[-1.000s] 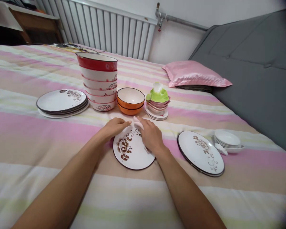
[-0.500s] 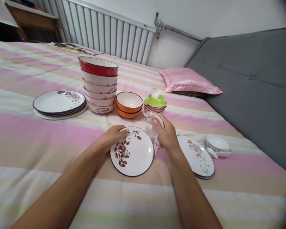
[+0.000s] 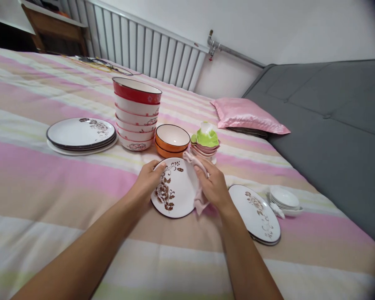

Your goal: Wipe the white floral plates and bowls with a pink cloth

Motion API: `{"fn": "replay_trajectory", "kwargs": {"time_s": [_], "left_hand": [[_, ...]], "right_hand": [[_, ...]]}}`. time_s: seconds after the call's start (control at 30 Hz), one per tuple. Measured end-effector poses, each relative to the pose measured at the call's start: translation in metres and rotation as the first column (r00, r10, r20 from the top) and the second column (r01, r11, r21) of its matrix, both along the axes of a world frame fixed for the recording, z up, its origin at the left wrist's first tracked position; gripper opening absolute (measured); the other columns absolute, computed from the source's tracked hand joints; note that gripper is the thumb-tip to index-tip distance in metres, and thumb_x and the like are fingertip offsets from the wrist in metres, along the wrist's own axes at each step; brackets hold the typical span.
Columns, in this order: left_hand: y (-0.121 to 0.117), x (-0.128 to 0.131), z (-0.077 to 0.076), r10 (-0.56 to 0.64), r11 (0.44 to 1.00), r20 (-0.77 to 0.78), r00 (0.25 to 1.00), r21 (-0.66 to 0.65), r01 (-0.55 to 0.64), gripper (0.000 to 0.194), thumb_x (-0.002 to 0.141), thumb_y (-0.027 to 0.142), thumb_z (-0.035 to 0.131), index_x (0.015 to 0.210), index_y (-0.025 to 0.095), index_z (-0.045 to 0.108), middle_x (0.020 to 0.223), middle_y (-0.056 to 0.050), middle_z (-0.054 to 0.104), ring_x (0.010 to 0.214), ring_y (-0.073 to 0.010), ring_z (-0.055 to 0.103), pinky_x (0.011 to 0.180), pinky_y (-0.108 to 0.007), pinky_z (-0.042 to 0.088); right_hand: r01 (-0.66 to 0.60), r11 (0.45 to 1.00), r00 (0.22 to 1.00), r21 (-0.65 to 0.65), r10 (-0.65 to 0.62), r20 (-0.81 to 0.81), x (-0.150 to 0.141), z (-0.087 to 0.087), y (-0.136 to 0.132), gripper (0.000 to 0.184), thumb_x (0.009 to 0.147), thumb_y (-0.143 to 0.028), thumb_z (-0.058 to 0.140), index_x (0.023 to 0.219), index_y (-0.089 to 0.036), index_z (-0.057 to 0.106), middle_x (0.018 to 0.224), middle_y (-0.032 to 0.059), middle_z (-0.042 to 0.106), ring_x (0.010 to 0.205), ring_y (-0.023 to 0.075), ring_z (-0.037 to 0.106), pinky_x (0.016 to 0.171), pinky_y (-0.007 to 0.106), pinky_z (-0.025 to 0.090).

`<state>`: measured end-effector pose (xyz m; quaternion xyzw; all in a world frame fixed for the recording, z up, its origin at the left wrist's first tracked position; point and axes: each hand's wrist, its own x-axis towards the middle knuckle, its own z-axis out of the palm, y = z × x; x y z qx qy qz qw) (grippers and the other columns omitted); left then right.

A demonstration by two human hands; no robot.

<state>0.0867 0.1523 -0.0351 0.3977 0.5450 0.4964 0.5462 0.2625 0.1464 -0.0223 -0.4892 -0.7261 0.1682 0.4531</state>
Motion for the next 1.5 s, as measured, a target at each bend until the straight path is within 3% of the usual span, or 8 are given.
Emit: {"fn": "replay_trajectory", "kwargs": {"time_s": [0.1,0.33,0.57,0.77,0.87,1.13,1.3,1.5], "left_hand": [[0.001,0.000,-0.003,0.001,1.000,-0.011,1.000,0.016,0.000,0.030,0.073,0.043,0.059,0.089,0.017,0.059,0.080,-0.006,0.067,0.076,-0.0228,0.064,0.068,-0.035,0.049],[0.001,-0.001,-0.003,0.011,0.999,-0.159,0.987,0.048,-0.004,0.029,0.076,0.045,0.055,0.084,0.017,0.057,0.075,-0.005,0.066,0.071,-0.0227,0.063,0.064,-0.033,0.047],[0.002,-0.001,-0.004,0.024,0.995,-0.213,0.977,0.096,-0.004,0.026,0.076,0.043,0.053,0.079,0.017,0.056,0.066,-0.002,0.061,0.063,-0.0186,0.058,0.057,-0.028,0.043],[0.004,-0.003,-0.010,0.025,0.990,-0.255,0.967,0.142,0.012,0.028,0.076,0.044,0.052,0.079,0.016,0.056,0.065,-0.001,0.059,0.059,-0.0168,0.054,0.054,-0.027,0.040],[0.005,-0.003,-0.011,0.029,0.986,-0.305,0.952,0.165,0.023,0.030,0.077,0.048,0.051,0.075,0.017,0.054,0.064,0.000,0.056,0.060,-0.0164,0.053,0.054,-0.027,0.038],[0.006,-0.004,-0.008,0.027,0.965,-0.389,0.921,0.250,0.077,0.034,0.082,0.051,0.045,0.071,0.019,0.050,0.061,0.002,0.047,0.058,-0.0144,0.044,0.055,-0.026,0.033],[0.007,-0.003,-0.009,0.024,0.944,-0.401,0.916,0.310,0.111,0.037,0.084,0.052,0.042,0.067,0.019,0.046,0.062,0.003,0.044,0.059,-0.0134,0.041,0.054,-0.025,0.032],[0.007,-0.003,-0.010,-0.019,0.934,-0.336,0.942,0.331,0.137,0.042,0.085,0.057,0.039,0.074,0.018,0.052,0.070,-0.001,0.053,0.067,-0.0164,0.049,0.056,-0.027,0.039]], "right_hand": [[0.029,0.999,0.997,-0.026,-0.026,0.075,0.000,-0.003,0.001,0.029,0.084,-0.023,0.046,0.106,-0.022,0.065,0.114,0.0040,0.065,0.108,0.0200,0.058,0.095,0.034,0.042],[0.358,0.930,0.928,-0.083,-0.345,0.140,0.003,0.002,-0.001,0.025,0.079,-0.017,0.036,0.083,-0.020,0.061,0.077,0.0022,0.064,0.072,0.0190,0.056,0.066,0.029,0.041],[0.143,0.986,0.947,-0.090,-0.110,0.303,-0.006,-0.005,-0.004,0.035,0.075,-0.011,0.044,0.098,-0.025,0.067,0.099,0.0035,0.061,0.091,0.0183,0.057,0.082,0.029,0.042],[0.092,0.990,0.925,-0.102,-0.047,0.376,-0.011,-0.013,-0.005,0.028,0.077,-0.024,0.058,0.104,-0.028,0.065,0.108,0.0039,0.058,0.098,0.0198,0.056,0.084,0.030,0.044],[0.123,0.988,0.926,-0.098,-0.078,0.368,-0.012,-0.014,-0.005,0.023,0.080,-0.025,0.057,0.101,-0.028,0.065,0.104,0.0028,0.059,0.094,0.0182,0.057,0.082,0.029,0.044],[0.411,0.912,0.823,0.005,-0.373,0.428,-0.015,-0.018,-0.003,0.016,0.082,-0.025,0.054,0.089,-0.023,0.068,0.091,0.0055,0.064,0.081,0.0194,0.059,0.070,0.028,0.042],[0.361,0.932,0.870,0.022,-0.345,0.352,-0.017,-0.021,-0.002,0.016,0.083,-0.026,0.055,0.089,-0.021,0.069,0.090,0.0052,0.066,0.082,0.0193,0.060,0.073,0.028,0.043],[0.215,0.974,0.952,0.074,-0.226,0.205,-0.019,-0.024,-0.003,0.016,0.084,-0.024,0.055,0.093,-0.023,0.069,0.094,0.0028,0.068,0.088,0.0171,0.062,0.081,0.028,0.046]]}}
